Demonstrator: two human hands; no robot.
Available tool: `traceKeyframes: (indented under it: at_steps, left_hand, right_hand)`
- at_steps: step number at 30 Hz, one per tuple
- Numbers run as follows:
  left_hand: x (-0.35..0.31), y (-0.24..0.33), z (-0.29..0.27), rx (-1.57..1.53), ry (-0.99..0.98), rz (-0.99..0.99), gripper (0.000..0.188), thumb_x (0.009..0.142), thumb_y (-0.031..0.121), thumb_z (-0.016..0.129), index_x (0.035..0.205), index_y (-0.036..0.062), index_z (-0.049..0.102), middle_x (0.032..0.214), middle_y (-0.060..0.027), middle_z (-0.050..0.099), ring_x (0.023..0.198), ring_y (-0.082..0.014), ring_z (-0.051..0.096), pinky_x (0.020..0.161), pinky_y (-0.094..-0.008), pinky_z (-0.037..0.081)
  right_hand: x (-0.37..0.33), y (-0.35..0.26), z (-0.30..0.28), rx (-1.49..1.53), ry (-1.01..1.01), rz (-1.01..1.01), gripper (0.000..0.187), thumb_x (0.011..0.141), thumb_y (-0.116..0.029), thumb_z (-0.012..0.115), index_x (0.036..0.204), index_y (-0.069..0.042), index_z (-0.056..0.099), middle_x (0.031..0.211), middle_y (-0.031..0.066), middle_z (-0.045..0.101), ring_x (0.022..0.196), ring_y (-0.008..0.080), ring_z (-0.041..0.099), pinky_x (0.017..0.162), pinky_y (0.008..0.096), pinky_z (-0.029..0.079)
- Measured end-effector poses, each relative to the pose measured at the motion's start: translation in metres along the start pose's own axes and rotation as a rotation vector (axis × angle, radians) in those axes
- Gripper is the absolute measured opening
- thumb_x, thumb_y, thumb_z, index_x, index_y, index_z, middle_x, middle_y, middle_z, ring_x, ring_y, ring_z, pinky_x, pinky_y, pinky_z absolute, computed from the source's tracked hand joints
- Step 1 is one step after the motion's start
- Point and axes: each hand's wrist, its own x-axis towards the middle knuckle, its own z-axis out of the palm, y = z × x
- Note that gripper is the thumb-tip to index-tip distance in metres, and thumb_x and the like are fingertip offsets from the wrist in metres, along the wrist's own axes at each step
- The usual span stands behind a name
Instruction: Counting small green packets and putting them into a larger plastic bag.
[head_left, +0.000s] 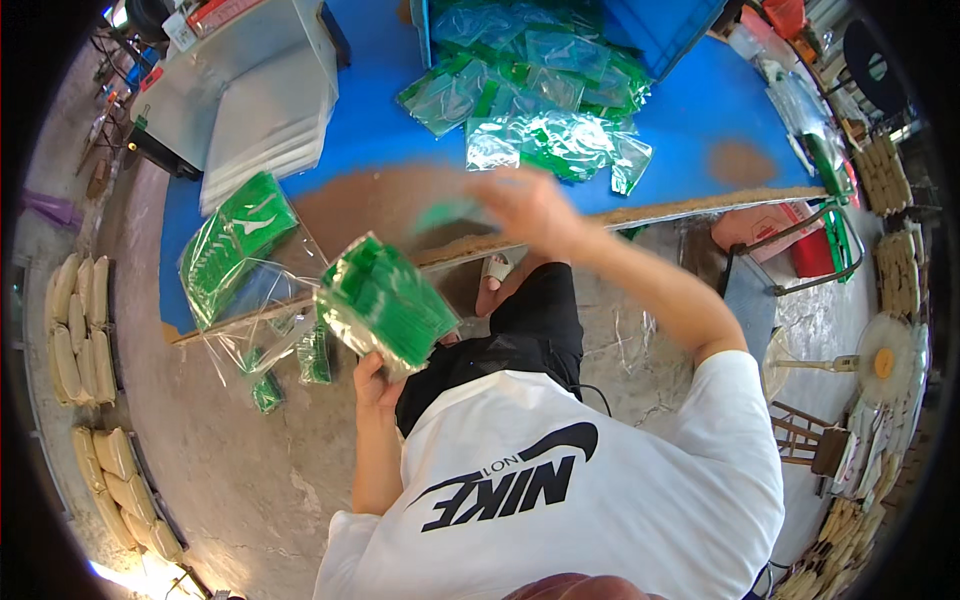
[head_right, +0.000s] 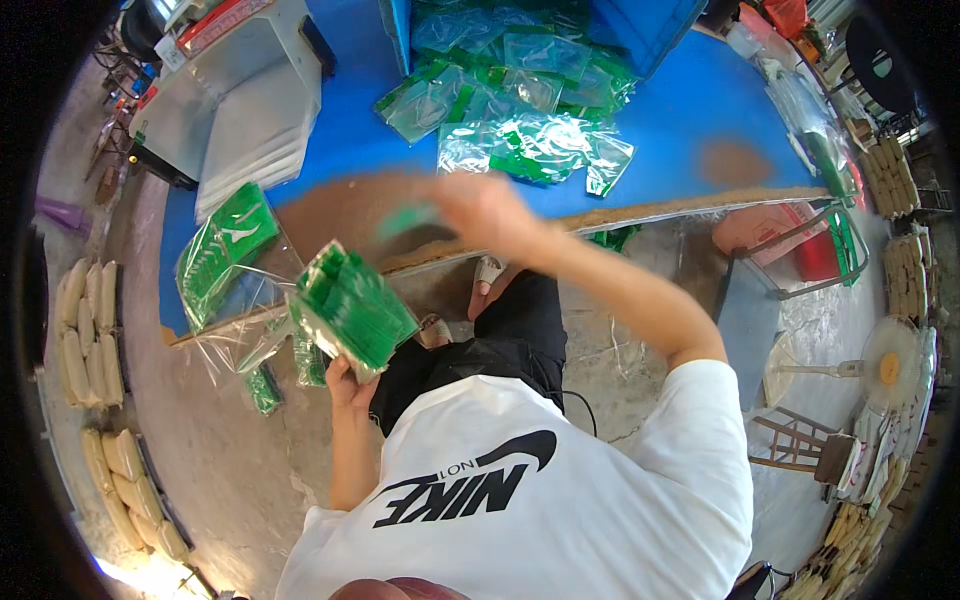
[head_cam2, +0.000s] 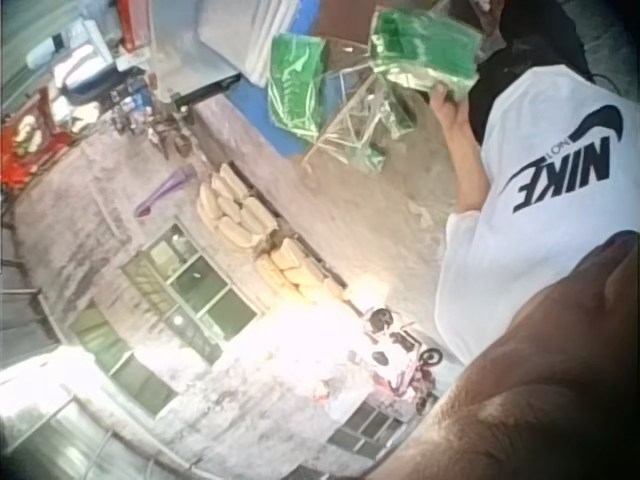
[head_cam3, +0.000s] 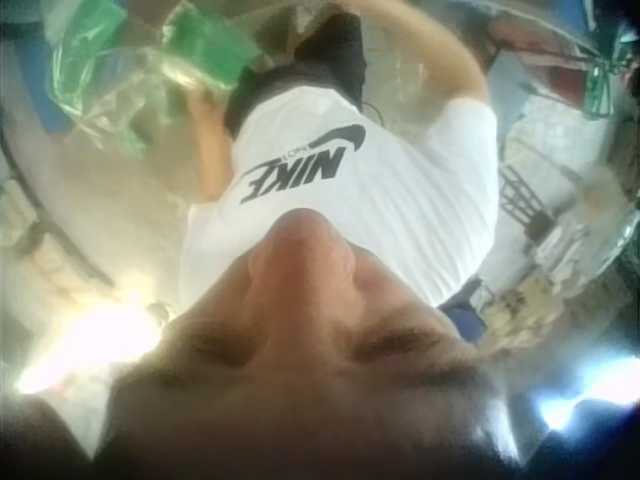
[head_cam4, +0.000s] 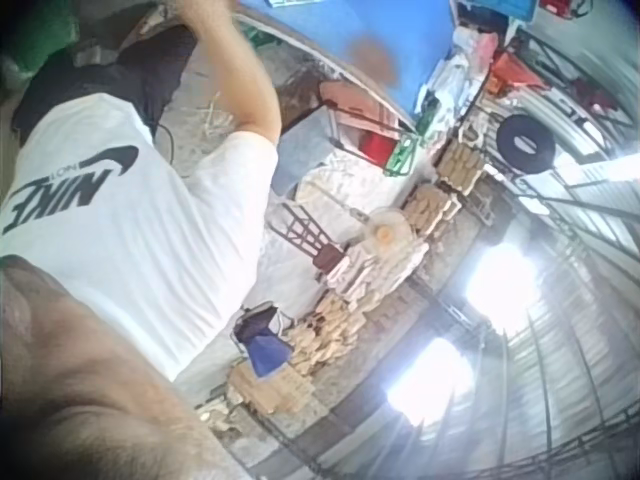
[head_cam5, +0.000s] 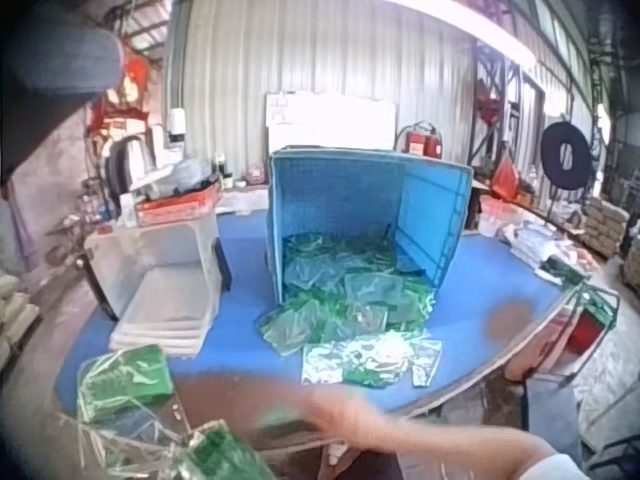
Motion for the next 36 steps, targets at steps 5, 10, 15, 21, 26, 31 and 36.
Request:
traceKeyframes:
  at_steps: [5,10,15,21,26,31,36]
  left_hand:
    - [0.038,0.011,0.044,0.127,0.000,-0.129,0.061,0.078,0.006,0.075,0.135,0.0012,0.052,0.123,-0.0111,0.064,0.112,-0.0266,0.064,0.098,-0.0423,0.052]
    - [0.083,0.044,0.098,0.527,-0.018,0.242,0.069,0.074,0.001,0.078,0.137,0.0050,0.050,0.122,-0.0072,0.061,0.111,-0.0219,0.061,0.097,-0.0375,0.051]
    - [0.140,0.084,0.122,1.449,-0.340,0.361,0.081,0.071,0.008,0.086,0.141,0.0027,0.045,0.129,-0.0080,0.058,0.120,-0.0207,0.055,0.101,-0.0364,0.047]
    - [0.161,0.084,0.108,1.328,-0.324,0.489,0.117,0.065,0.002,0.091,0.156,0.0112,0.018,0.146,-0.0115,0.044,0.129,-0.0210,0.048,0.106,-0.0374,0.043]
    - [0.149,0.089,0.108,1.018,-0.256,0.442,0.137,0.062,0.000,0.093,0.160,0.0158,-0.001,0.155,-0.0157,0.031,0.134,-0.0264,0.045,0.109,-0.0383,0.043]
    - [0.158,0.088,0.105,0.920,-0.285,0.456,0.133,0.064,-0.002,0.091,0.161,0.0150,0.002,0.158,-0.0140,0.030,0.138,-0.0245,0.041,0.111,-0.0376,0.039]
    - [0.145,0.083,0.110,0.771,-0.227,0.394,0.126,0.066,-0.001,0.090,0.160,0.0116,0.007,0.151,-0.0117,0.040,0.136,-0.0230,0.043,0.113,-0.0379,0.036]
  right_hand:
    - [0.047,0.137,-0.083,-0.234,0.025,0.392,0.046,0.087,-0.028,0.075,0.122,-0.001,0.064,0.112,0.0158,0.070,0.104,0.0279,0.068,0.088,0.0389,0.054]
    - [0.068,0.058,-0.028,0.616,-0.067,0.708,0.100,0.084,-0.065,0.069,0.151,0.001,0.034,0.146,0.0248,0.047,0.134,0.0336,0.048,0.109,0.0430,0.042]
    - [0.053,-0.011,0.031,0.603,-0.100,0.116,0.126,0.069,-0.048,0.090,0.156,-0.002,0.011,0.147,0.0257,0.044,0.137,0.0321,0.043,0.112,0.0408,0.037]
    - [0.046,-0.015,0.069,0.520,-0.086,0.463,0.096,0.067,-0.028,0.089,0.140,-0.002,0.033,0.128,0.0267,0.056,0.122,0.0437,0.054,0.102,0.0457,0.044]
    - [0.051,-0.020,0.079,0.450,-0.019,0.166,0.091,0.069,-0.025,0.087,0.140,-0.003,0.034,0.123,0.0246,0.058,0.120,0.0433,0.055,0.100,0.0467,0.045]
    - [0.065,-0.018,0.077,0.535,-0.091,0.346,0.097,0.066,-0.028,0.092,0.142,-0.006,0.036,0.130,0.0194,0.058,0.123,0.0355,0.056,0.102,0.0437,0.045]
    - [0.059,-0.022,0.084,0.496,-0.126,0.326,0.095,0.065,-0.026,0.092,0.139,-0.005,0.036,0.125,0.0233,0.060,0.120,0.0410,0.057,0.098,0.0456,0.048]
